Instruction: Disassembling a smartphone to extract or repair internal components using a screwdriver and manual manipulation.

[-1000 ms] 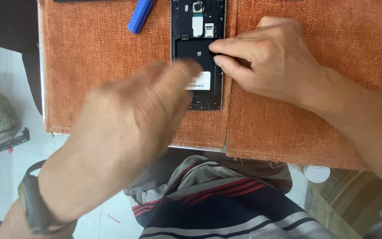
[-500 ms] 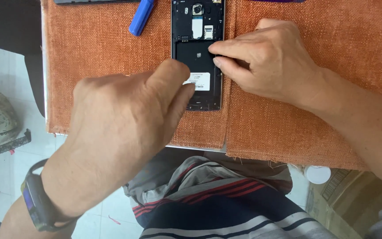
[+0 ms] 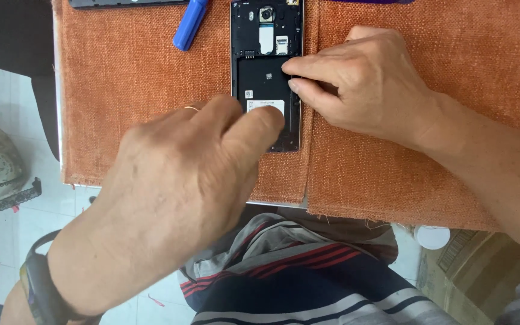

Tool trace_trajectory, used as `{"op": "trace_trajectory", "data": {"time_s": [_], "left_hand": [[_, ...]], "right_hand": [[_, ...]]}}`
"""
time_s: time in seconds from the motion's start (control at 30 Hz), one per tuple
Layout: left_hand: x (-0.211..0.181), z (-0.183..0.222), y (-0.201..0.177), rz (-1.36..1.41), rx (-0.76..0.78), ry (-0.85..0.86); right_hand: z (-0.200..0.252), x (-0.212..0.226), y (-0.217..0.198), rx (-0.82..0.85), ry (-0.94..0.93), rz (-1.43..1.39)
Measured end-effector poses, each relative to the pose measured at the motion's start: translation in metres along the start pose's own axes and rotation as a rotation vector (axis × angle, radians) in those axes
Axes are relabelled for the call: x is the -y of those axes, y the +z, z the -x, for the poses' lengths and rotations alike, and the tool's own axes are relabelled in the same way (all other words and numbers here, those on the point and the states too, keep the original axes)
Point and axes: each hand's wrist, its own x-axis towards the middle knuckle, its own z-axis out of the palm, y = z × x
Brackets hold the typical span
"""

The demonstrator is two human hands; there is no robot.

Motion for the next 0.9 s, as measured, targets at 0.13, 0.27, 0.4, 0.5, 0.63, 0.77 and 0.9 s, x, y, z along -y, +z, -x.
{"op": "trace_trajectory", "data": {"time_s": [0.13,0.27,0.4,0.5,0.63,0.77,0.9], "left_hand": [[0.005,0.003,0.005,-0.118,0.019,-0.039],[0.004,0.002,0.002,-0.036,-0.017,-0.024],[0.005,0.0,0.001,0.003,0.017,-0.016],[0.009,0.003,0.006,-0.046,-0.026,-0.054],[0.008,0.003,0.007,-0.085,-0.033,-0.053],[0.004,-0.001,0.001,-0.032,0.034,-0.003],[0.011,0.002,0.006,-0.053,-0.002,-0.058]], "right_hand": [[0.0,0.001,0.0,-0.01,-0.004,-0.008],[0.001,-0.001,0.001,-0.017,-0.012,-0.017],[-0.001,0.0,0.0,-0.007,-0.015,-0.015],[0.0,0.0,0.001,-0.011,-0.009,-0.01],[0.0,0.0,0.0,-0.01,-0.009,-0.023],[-0.001,0.0,-0.001,0.015,0.0,-0.012],[-0.001,0.001,-0.002,0.01,0.001,-0.027]]}}
